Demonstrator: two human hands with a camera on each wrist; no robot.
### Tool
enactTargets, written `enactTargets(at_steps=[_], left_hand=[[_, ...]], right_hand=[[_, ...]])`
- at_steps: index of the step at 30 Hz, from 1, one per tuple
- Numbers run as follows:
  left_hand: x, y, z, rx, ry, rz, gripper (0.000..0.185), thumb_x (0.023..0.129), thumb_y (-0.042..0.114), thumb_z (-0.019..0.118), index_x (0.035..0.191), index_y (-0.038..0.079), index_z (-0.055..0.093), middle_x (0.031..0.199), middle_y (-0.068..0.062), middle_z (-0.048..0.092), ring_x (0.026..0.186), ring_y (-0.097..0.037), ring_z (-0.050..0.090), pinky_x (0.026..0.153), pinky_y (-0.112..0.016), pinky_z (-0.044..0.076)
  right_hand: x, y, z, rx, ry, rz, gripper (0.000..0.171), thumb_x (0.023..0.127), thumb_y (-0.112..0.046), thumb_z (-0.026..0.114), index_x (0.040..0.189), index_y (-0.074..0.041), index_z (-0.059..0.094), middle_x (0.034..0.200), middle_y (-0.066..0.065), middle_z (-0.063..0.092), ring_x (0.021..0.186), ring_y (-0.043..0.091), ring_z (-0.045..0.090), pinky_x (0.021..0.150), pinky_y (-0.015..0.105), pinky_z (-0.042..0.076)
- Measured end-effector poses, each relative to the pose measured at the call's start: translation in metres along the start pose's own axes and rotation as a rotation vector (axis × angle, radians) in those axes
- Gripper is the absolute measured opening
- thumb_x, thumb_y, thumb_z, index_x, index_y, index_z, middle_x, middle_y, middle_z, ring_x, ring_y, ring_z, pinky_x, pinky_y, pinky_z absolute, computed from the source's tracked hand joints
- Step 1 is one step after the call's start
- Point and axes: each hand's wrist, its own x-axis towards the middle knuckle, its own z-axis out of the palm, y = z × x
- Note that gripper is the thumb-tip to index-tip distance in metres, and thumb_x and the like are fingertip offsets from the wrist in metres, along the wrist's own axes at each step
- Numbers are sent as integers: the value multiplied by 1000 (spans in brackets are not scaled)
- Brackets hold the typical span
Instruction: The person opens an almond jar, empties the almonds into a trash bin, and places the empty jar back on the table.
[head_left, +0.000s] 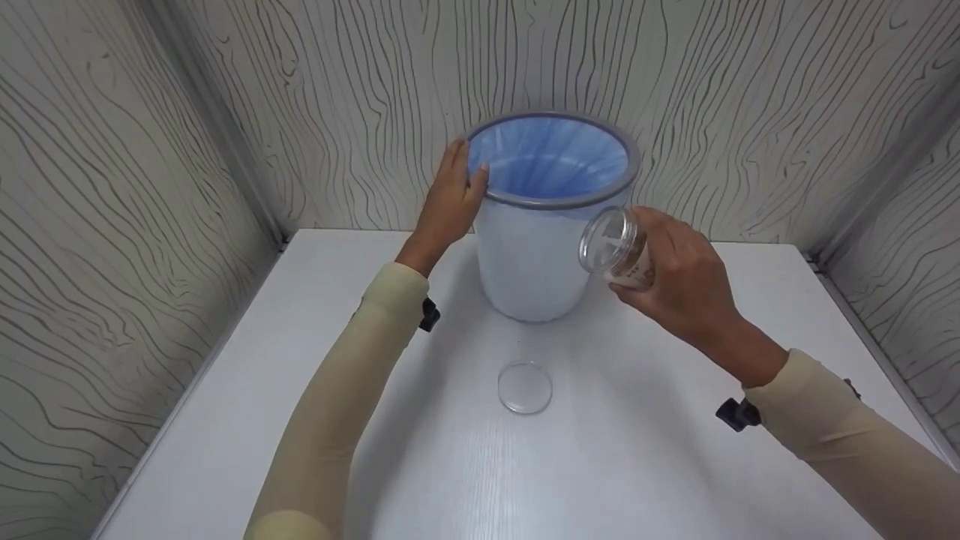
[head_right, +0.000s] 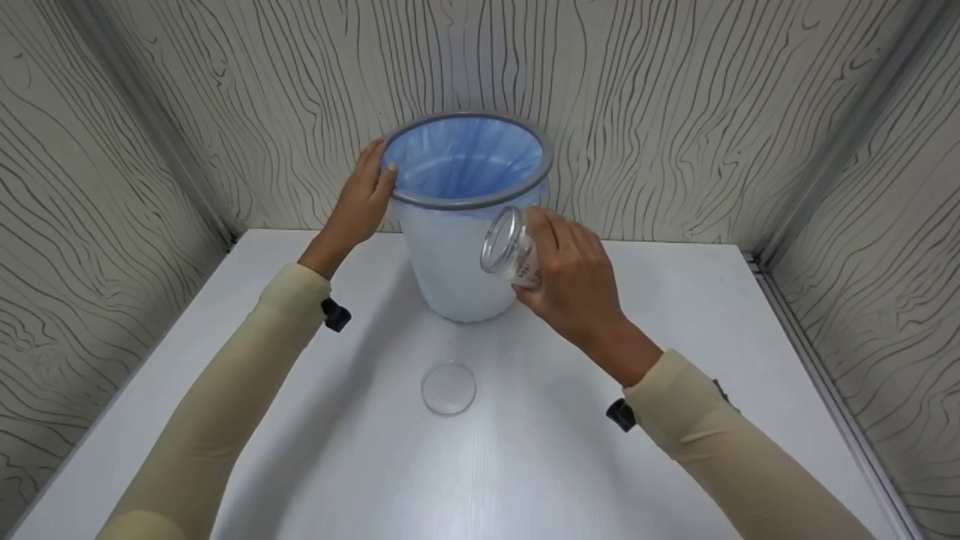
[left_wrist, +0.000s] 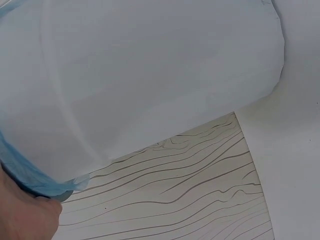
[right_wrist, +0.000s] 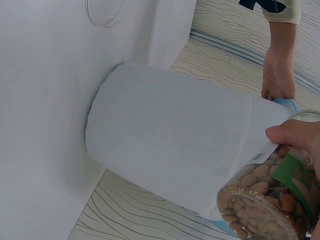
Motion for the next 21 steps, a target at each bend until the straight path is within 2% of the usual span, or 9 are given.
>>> enactTargets(at_steps=[5,21], left_hand=[[2,-1,0,3,-8,0,68,110,44,32,162,3,17,169,-12,14,154,-19,16,122,-31,19],[2,-1,3,23,-4,-15,69,110,45,33,162,3,19,169,-11,14,154,-20,17,122,-32,20]], right_hand=[[4,2,-3,-18,-12,-18,92,63,-17,97,141,0,50,129,22,64,118,38,62,96,57,52],[19,9,-13,-19,34,-38,97,55,-10,100,138,-1,53,124,22,66,112,41,64,89,61,52]])
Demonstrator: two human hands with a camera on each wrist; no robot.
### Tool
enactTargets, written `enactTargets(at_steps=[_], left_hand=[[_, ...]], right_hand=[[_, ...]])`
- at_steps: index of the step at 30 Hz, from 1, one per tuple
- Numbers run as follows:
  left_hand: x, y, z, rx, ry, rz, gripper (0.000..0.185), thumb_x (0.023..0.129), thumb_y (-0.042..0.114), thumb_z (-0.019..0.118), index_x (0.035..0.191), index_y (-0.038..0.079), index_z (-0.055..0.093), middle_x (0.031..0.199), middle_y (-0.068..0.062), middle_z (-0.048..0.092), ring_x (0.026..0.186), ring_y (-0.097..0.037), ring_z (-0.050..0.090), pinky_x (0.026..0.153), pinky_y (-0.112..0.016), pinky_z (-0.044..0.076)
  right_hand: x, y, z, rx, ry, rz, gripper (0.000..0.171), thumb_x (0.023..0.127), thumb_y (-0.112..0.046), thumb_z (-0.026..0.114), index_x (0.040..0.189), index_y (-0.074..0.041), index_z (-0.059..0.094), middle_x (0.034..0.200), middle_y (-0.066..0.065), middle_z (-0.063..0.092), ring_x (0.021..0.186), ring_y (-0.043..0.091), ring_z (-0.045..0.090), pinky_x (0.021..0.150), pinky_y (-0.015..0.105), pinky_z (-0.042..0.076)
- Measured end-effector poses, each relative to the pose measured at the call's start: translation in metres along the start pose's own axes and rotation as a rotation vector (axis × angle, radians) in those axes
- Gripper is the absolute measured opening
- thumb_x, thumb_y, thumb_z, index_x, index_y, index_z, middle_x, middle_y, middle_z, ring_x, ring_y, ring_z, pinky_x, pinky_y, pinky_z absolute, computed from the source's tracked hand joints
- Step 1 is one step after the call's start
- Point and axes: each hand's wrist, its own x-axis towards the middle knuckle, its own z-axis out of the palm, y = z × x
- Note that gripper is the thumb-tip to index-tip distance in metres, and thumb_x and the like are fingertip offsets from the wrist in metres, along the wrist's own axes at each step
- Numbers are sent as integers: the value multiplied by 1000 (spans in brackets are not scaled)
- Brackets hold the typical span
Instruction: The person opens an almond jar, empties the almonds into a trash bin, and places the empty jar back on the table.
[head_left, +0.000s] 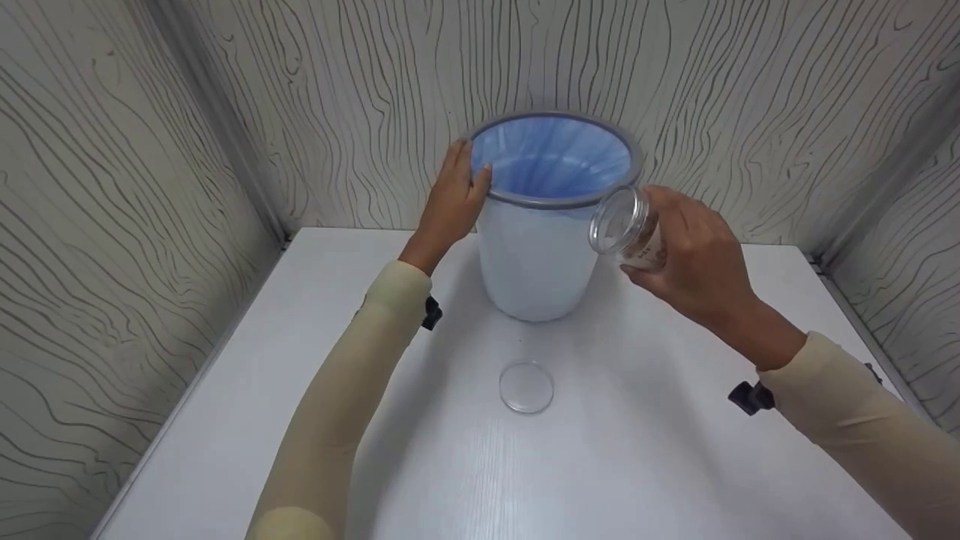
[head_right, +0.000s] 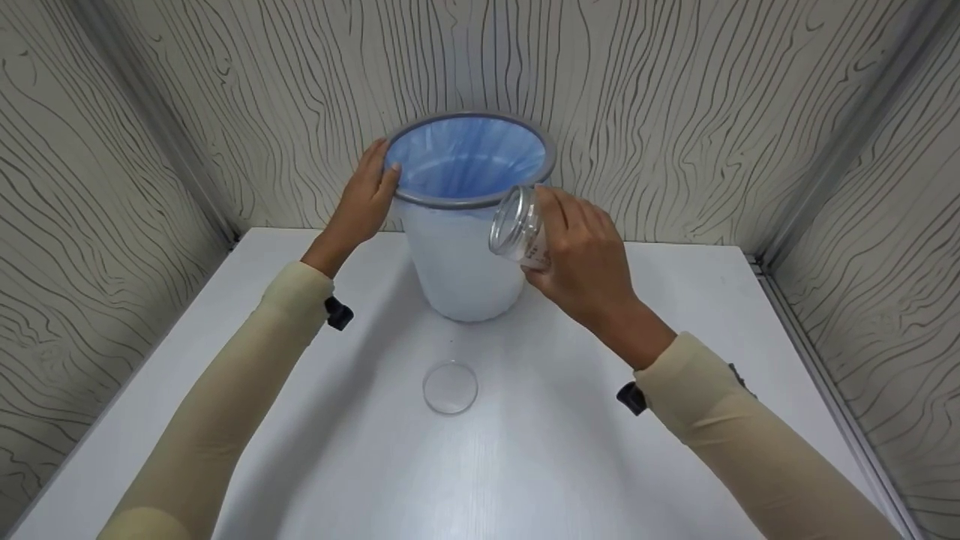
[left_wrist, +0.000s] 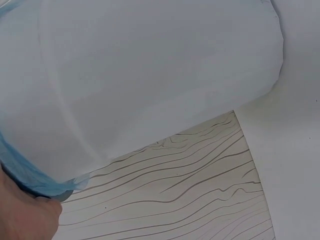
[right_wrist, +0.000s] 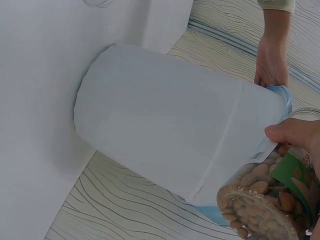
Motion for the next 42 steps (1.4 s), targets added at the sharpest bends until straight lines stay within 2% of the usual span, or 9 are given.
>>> enactTargets(at_steps=[11,19,30,42], left_hand=[[2,0,1,10,-2,-6,69,110,46,32,162,5,16,169,-11,12,155,-19,15,123,-31,18],[2,0,0,2,0,-1,69,110,44,32,161,1,17,169,-12,14,154,-20,17,123,-31,19],[1,0,0,11,15,12,69,110,45,32,161,2,19,168,-12,16,154,-18,16,123,-28,17],[3,1,3,8,19,17,68,110,45,32,161,2,20,168,-11,17,154,-18,18,122,-29,20]], right_hand=[[8,4,-1,2,-9,-7,95,55,-9,99,138,0,53,123,22,66,112,42,63,88,62,52],[16,7,-5,-13,-7,2,97,55,-11,100,139,-2,53,127,21,65,113,42,63,89,62,51],[30,8,-9,-1,21,-15,95,55,-11,100,138,-2,54,124,21,66,112,43,63,87,64,51],[42,14,-12,-26,-10,-9,96,58,-9,99,142,-3,52,130,21,64,117,43,61,91,64,51]])
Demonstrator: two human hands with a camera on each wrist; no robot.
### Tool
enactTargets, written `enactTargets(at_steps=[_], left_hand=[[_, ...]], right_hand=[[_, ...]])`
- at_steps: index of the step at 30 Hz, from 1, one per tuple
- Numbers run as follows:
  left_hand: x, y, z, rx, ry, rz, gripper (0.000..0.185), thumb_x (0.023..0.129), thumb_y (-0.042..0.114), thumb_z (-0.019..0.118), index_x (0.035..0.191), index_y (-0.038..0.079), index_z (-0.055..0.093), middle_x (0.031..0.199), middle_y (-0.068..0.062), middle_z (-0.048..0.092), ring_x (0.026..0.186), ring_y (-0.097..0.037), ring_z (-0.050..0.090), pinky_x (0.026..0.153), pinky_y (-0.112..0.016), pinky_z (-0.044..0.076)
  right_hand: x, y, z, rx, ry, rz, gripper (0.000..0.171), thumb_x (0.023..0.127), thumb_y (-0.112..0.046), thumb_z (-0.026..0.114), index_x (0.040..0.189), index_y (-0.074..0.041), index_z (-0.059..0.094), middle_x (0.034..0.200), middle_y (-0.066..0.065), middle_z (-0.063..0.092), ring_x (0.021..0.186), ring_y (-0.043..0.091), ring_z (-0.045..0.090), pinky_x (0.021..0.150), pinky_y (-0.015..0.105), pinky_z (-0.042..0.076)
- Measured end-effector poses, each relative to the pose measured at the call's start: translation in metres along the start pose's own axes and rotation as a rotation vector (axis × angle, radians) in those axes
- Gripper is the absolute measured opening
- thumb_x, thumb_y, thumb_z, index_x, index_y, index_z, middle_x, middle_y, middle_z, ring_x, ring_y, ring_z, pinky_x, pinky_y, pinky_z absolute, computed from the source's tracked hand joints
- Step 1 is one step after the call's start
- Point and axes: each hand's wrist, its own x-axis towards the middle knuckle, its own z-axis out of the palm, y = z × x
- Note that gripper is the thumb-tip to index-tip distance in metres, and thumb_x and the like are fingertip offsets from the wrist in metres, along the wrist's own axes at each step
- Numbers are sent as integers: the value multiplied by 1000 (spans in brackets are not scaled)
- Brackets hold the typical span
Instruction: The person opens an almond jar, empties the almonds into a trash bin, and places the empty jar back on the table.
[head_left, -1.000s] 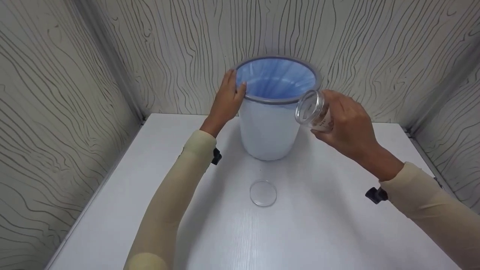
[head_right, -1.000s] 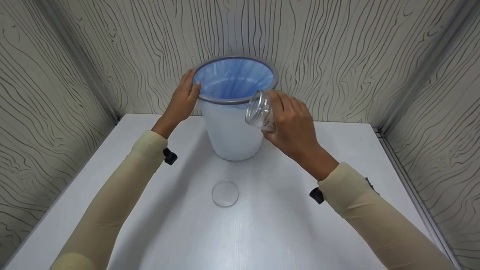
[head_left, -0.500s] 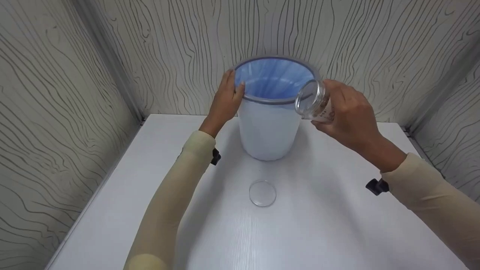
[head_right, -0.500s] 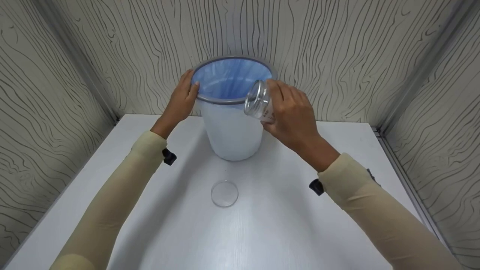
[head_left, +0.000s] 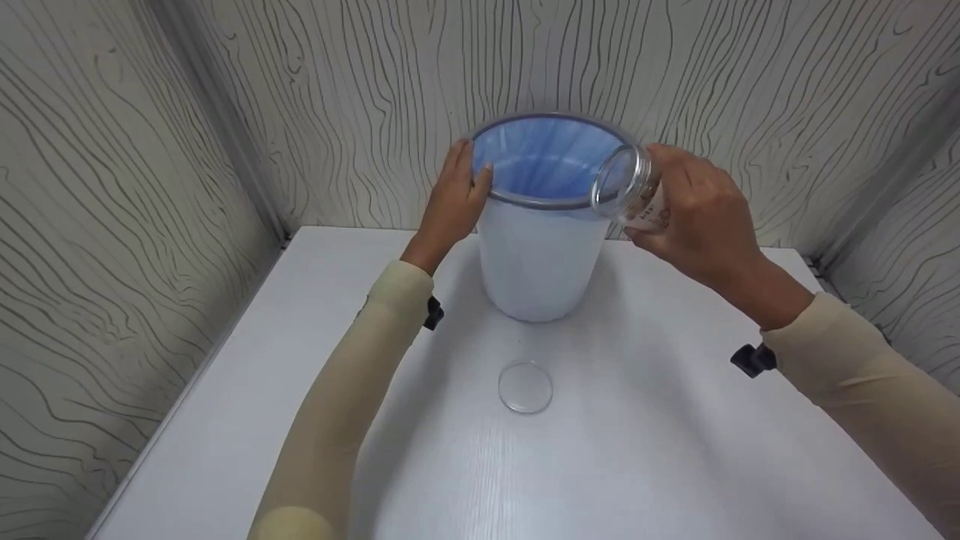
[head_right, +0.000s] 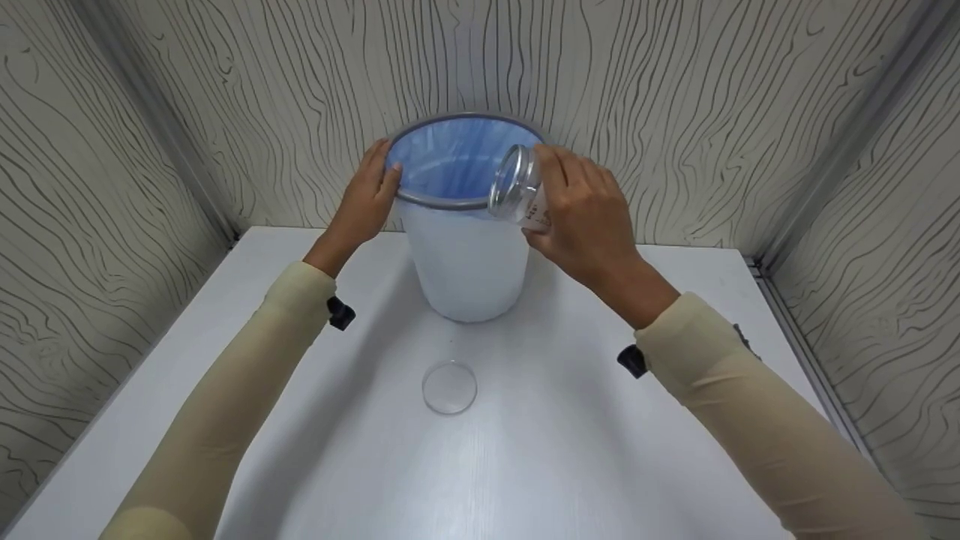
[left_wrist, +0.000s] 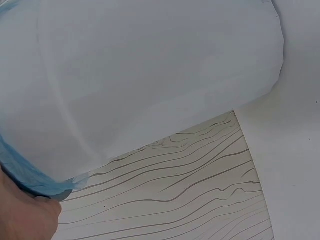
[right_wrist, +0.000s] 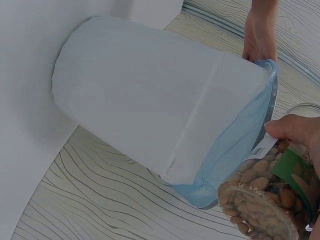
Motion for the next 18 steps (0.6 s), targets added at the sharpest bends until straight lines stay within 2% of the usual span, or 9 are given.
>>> enactTargets(at_steps=[11,18], left_hand=[[1,-1,6,-9,11,9,67,109,41,35,160,0,22,167,-15,19,154,-20,18,122,-30,19],[0,0,3,-12,16,4,67,109,41,34,160,0,21,167,-15,18,154,-20,16,123,-28,16]], right_hand=[[6,13,-1,-21,-31,34,95,62,-10,97,143,-4,49,130,22,63,117,44,61,92,63,51],[13,20,1,-23,-21,43,92,63,-9,97,142,-5,50,130,22,63,117,43,61,93,62,51]])
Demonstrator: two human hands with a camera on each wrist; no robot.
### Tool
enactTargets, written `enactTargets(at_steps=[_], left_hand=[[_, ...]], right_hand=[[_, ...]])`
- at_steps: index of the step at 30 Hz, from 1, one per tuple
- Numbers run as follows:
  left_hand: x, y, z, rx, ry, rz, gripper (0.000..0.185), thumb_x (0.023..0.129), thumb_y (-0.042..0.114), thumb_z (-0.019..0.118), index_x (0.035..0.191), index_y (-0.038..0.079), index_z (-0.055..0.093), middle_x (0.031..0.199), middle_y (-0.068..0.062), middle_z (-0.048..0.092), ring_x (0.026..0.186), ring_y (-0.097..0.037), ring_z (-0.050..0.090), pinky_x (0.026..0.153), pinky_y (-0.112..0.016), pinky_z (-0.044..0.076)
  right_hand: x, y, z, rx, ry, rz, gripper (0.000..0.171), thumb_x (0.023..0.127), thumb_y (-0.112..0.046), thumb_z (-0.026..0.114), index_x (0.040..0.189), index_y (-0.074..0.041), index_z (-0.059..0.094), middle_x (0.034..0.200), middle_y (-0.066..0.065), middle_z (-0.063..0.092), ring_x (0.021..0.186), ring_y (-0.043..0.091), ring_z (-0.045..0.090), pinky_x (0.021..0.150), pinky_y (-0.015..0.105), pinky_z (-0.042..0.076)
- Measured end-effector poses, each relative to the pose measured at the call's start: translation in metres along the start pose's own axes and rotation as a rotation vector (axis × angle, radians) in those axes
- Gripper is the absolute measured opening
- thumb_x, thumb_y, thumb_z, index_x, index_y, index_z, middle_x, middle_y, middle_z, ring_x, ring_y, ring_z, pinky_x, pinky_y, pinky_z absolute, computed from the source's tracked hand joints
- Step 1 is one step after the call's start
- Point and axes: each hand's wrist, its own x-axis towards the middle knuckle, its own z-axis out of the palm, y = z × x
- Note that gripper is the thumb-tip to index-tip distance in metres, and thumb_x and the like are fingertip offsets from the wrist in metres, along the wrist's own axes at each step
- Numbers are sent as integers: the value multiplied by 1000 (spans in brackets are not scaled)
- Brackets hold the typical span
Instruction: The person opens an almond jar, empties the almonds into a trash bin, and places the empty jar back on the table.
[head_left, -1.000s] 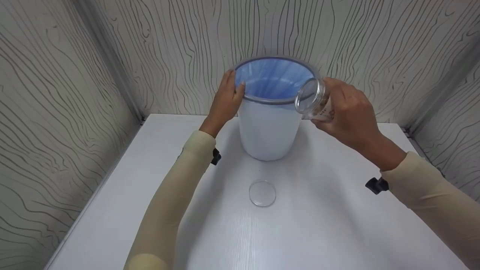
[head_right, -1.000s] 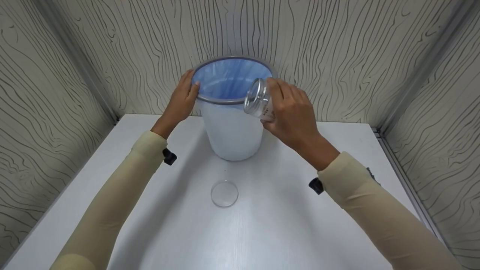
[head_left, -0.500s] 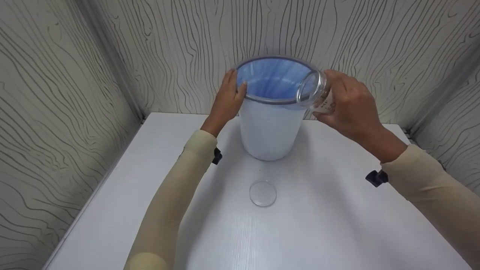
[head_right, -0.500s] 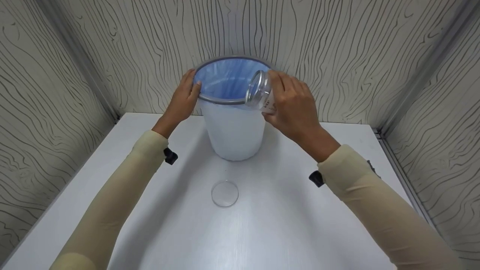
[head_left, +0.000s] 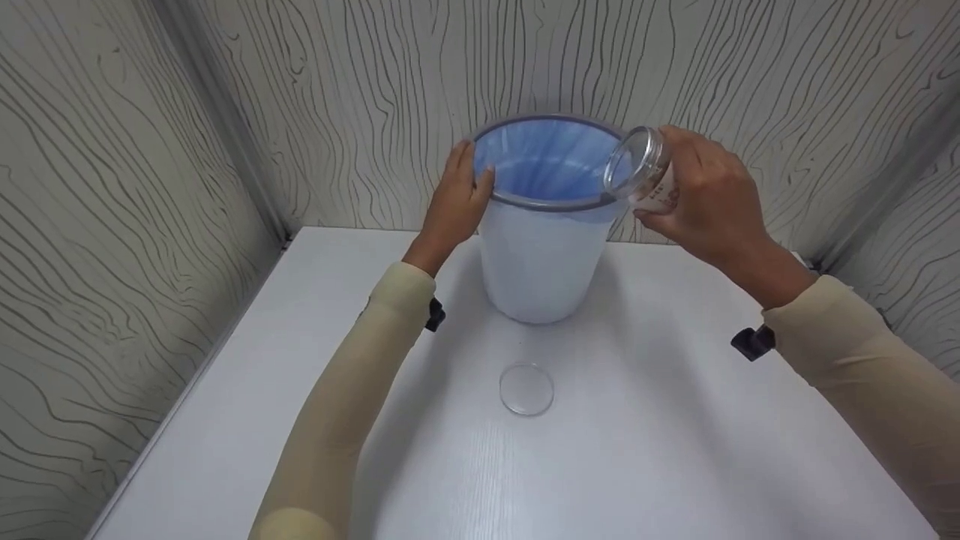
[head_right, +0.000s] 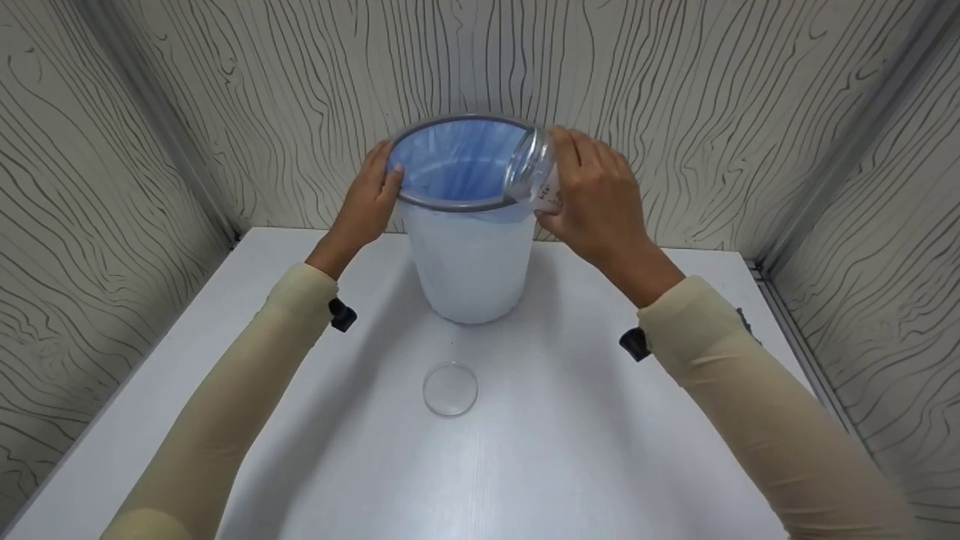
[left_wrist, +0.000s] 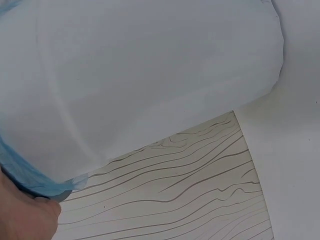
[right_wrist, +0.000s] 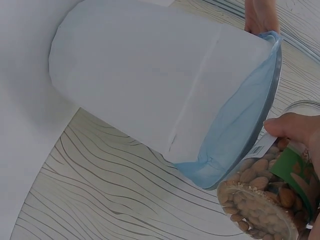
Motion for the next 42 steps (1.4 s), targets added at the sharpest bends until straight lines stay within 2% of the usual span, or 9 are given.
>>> enactTargets(at_steps=[10,19,27,34,42], left_hand=[[-1,1,-1,4,-8,4,68,110,42,34,161,0,19,168,-13,18,154,-19,17,123,-28,16],[0,3,-1,-9,-13,-5,68,110,43,34,161,1,18,168,-14,16,152,-20,24,121,-32,23],[-1,3,0,1,-11,-10,68,110,43,34,161,2,18,169,-12,15,155,-18,15,123,-30,16],[-2,4,-1,-4,-4,-8,68,110,42,34,161,2,18,168,-13,16,154,-19,17,123,-31,18],[-2,3,-1,-6,-9,-15,69,110,44,33,162,2,17,169,-12,15,155,-19,15,123,-31,17]], right_hand=[[6,5,6,-20,-30,41,89,66,-9,94,143,-4,49,133,23,62,120,44,59,96,63,48],[15,11,8,-46,-26,41,83,73,-14,90,144,-5,49,133,22,62,120,43,60,95,62,50],[22,14,10,-69,-46,46,82,75,-16,90,145,-4,49,136,22,60,123,43,58,99,62,47],[30,17,10,-85,-68,39,85,73,-14,91,145,-2,47,136,22,59,123,44,57,97,61,48],[38,18,12,-88,-80,28,84,73,-12,91,144,-5,47,136,22,58,126,44,55,104,60,44]])
